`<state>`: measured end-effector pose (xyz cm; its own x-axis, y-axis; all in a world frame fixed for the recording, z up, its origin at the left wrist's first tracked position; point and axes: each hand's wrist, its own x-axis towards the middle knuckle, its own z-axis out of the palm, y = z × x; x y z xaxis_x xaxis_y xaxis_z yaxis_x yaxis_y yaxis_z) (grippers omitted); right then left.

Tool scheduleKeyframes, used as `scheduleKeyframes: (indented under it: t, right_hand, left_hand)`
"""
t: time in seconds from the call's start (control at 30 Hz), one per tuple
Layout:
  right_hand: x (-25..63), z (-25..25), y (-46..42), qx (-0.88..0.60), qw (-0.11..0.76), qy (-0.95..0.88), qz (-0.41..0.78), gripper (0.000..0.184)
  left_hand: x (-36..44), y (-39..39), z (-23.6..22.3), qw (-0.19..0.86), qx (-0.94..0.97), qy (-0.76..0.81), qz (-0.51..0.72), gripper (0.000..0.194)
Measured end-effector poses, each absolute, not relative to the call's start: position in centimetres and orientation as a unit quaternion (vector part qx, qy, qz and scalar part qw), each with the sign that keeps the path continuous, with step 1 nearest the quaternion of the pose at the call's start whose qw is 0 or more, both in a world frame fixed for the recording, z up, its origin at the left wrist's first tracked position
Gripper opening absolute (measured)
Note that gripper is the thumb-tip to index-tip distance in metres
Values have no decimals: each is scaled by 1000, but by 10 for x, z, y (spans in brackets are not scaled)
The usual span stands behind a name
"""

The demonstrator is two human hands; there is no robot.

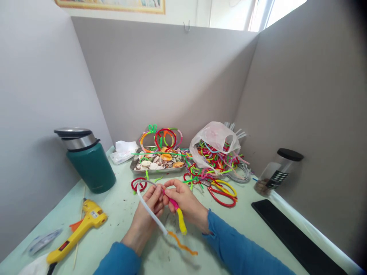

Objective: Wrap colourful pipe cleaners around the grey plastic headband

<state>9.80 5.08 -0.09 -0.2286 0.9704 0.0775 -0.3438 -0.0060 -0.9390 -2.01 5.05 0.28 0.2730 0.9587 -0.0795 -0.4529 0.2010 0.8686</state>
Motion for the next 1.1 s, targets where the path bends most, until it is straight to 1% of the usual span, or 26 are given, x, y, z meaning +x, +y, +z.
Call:
scheduleKeyframes:
  t: [0.1, 0.23, 0.47, 0.6, 0.8, 0.9, 1.03, 1.1]
  right_hand:
    - [97, -2, 51, -351, 530, -467, 615, 18]
    - [97, -2, 51, -364, 533, -471, 602, 15]
    - [96, 2, 50, -375, 541, -478, 581, 15]
    - [96, 5, 49, -383, 534, -481, 581, 17]
    - [96, 4, 50, -400, 535, -506, 545, 11]
    - [97, 1, 48, -436, 526, -546, 485, 9]
    - [99, 1, 41, -465, 510, -660, 298, 12]
    - [99, 3, 39, -470, 497, -686, 246, 14]
  left_hand:
    - [-22, 51, 3, 689, 392, 329, 514, 28]
    - [-23, 53, 2, 685, 423, 320, 500, 23]
    - [-21, 56, -3, 628, 434, 384, 520, 31]
    - [-22, 55, -3, 652, 428, 384, 494, 33]
    - [-22, 51, 1, 664, 426, 383, 481, 31]
    - [-21, 49, 1, 650, 431, 395, 486, 30]
    - [-23, 50, -4, 633, 437, 411, 489, 30]
    - [-25, 51, -4, 633, 435, 414, 488, 30]
